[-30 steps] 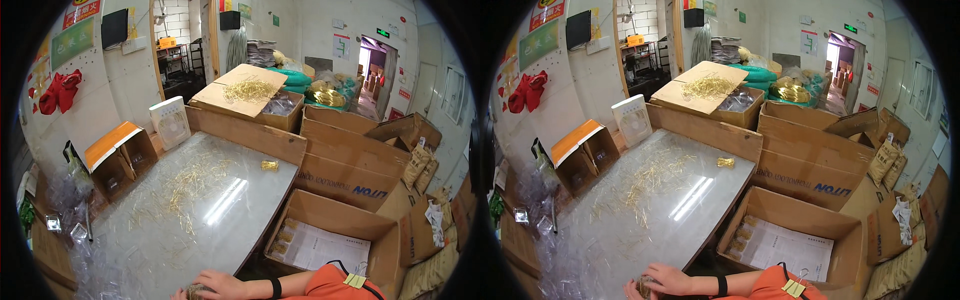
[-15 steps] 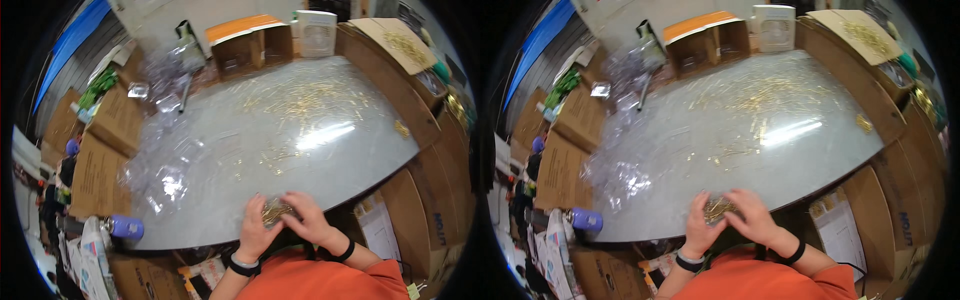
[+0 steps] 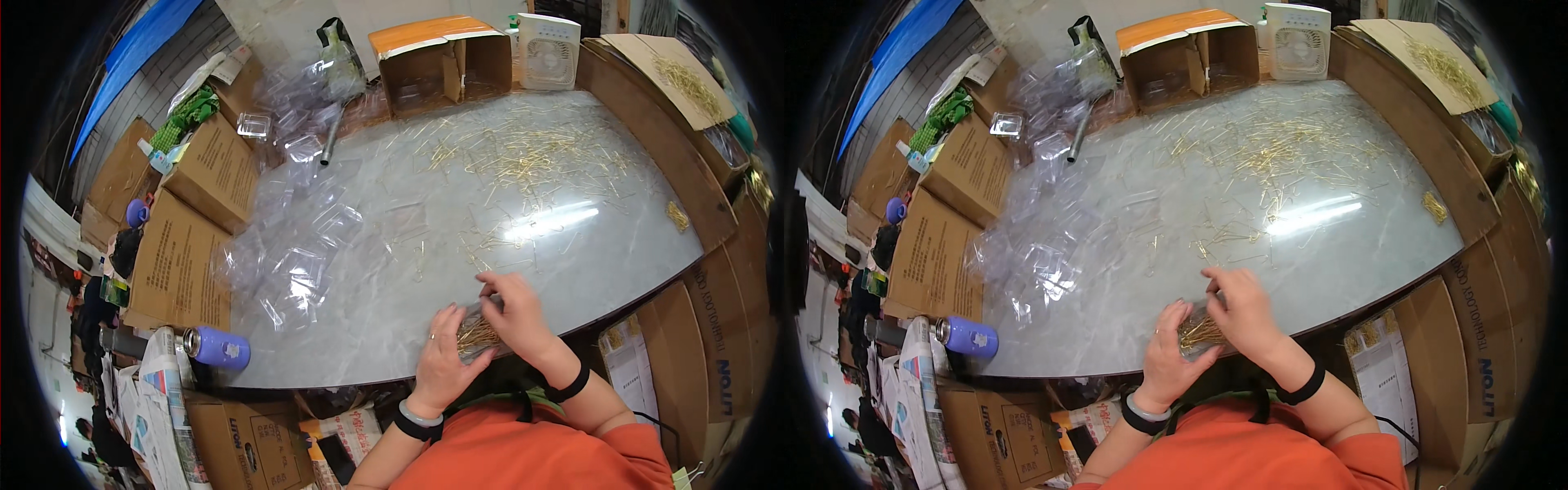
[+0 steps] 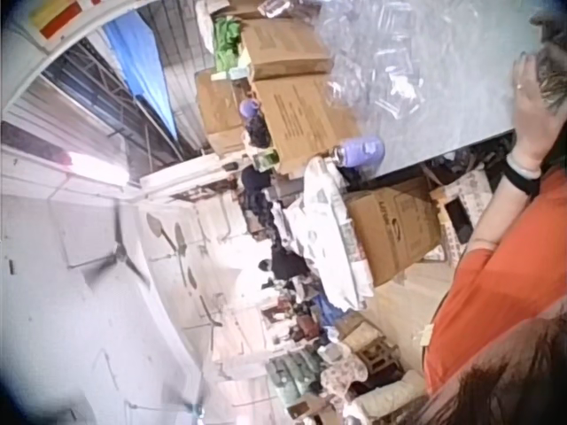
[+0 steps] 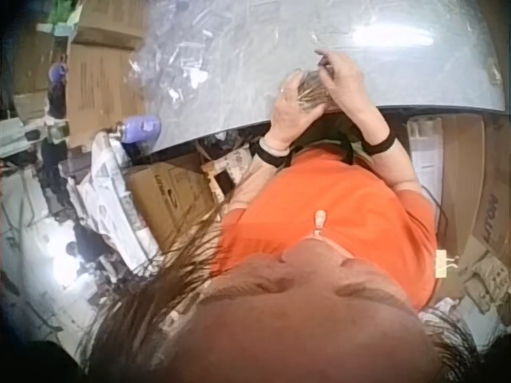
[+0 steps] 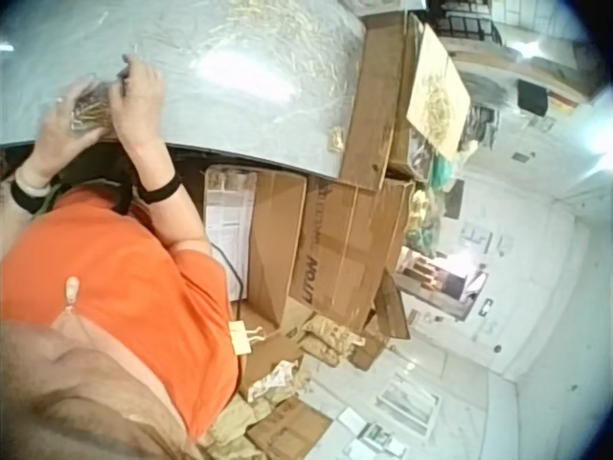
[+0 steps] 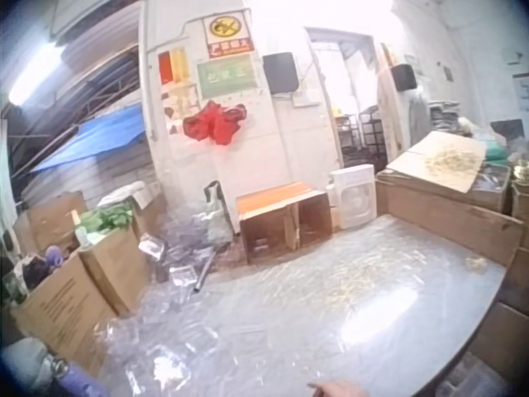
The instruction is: Packaging small gold-colored pins into plastic bags and placing them into a box.
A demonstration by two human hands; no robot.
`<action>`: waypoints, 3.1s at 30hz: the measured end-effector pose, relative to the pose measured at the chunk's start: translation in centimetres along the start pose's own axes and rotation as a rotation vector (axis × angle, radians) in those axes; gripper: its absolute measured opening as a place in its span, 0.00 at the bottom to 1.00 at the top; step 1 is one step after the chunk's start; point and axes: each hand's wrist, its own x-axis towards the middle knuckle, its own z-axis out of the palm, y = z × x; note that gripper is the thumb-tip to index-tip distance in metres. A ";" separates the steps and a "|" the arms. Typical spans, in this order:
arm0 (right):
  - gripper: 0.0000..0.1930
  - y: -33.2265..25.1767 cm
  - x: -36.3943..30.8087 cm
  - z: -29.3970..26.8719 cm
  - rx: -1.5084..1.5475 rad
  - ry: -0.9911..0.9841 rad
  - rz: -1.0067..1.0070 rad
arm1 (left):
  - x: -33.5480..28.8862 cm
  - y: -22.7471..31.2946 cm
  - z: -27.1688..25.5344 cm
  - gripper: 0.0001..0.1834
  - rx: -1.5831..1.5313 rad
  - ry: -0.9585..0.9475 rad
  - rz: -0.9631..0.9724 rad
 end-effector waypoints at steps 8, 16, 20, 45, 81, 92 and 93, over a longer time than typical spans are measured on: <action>0.18 0.4 -2.5 0.5 0.630 0.013 0.443 | -0.3 -0.2 -0.1 0.44 0.052 0.011 -0.004; 0.20 -0.2 -2.3 -3.4 0.312 -0.227 0.027 | 0.2 -0.2 -0.7 0.34 0.069 -0.042 0.028; 0.20 -0.8 -2.6 -2.5 0.194 -0.172 0.116 | 0.6 0.0 -0.9 0.30 0.059 -0.081 0.035; 0.16 -1.8 -4.4 -1.6 -0.306 0.127 -0.231 | -0.1 -0.9 -1.7 0.50 -0.156 -0.136 -0.097; 0.22 -1.3 -4.2 -2.0 -0.106 -0.052 -0.104 | 0.6 0.1 -1.3 0.29 0.054 -0.157 -0.048; 0.22 -1.1 -3.8 -2.2 -0.230 -0.229 -0.191 | -0.3 -0.6 -0.9 0.37 -0.053 -0.110 -0.064; 0.22 -0.9 -4.0 -2.1 -0.253 -0.268 -0.194 | -0.3 -0.7 -0.9 0.38 -0.069 -0.107 -0.069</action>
